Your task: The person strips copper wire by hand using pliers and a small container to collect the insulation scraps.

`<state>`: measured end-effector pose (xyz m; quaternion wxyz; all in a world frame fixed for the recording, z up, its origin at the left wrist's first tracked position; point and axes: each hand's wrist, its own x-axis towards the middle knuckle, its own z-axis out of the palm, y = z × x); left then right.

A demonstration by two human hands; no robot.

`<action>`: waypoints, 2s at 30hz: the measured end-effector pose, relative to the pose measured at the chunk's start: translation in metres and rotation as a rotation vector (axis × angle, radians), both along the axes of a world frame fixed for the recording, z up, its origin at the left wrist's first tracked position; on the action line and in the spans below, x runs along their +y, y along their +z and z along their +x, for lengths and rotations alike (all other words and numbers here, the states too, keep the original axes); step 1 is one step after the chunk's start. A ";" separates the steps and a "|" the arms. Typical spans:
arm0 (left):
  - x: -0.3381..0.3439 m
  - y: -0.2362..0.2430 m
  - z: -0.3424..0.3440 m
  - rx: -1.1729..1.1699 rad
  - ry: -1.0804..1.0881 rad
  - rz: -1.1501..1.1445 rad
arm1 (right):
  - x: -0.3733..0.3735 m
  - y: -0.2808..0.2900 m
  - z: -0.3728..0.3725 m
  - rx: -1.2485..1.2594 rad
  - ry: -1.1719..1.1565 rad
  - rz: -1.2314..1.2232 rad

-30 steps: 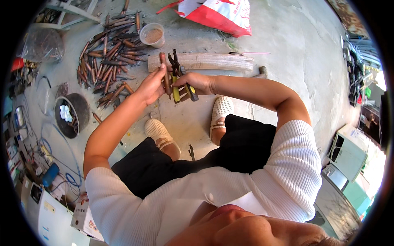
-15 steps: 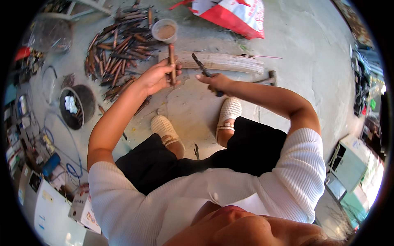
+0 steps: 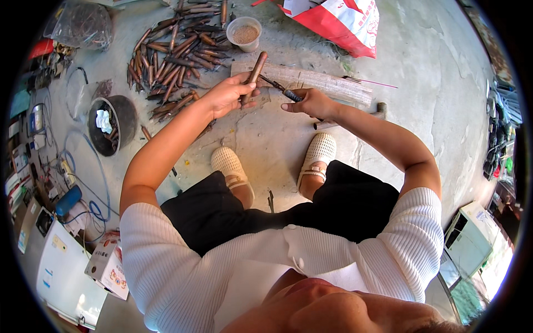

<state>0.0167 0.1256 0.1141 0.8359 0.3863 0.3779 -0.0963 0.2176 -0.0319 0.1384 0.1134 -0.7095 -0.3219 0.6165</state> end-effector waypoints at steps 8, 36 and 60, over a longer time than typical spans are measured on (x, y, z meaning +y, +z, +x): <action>-0.002 -0.004 0.001 0.030 -0.036 0.055 | -0.006 -0.018 0.003 0.153 0.033 0.093; -0.002 0.002 0.002 0.046 -0.133 0.103 | 0.003 -0.004 0.003 0.203 0.129 -0.029; -0.001 -0.001 0.000 0.045 -0.165 0.089 | 0.003 -0.003 0.001 0.134 0.147 0.012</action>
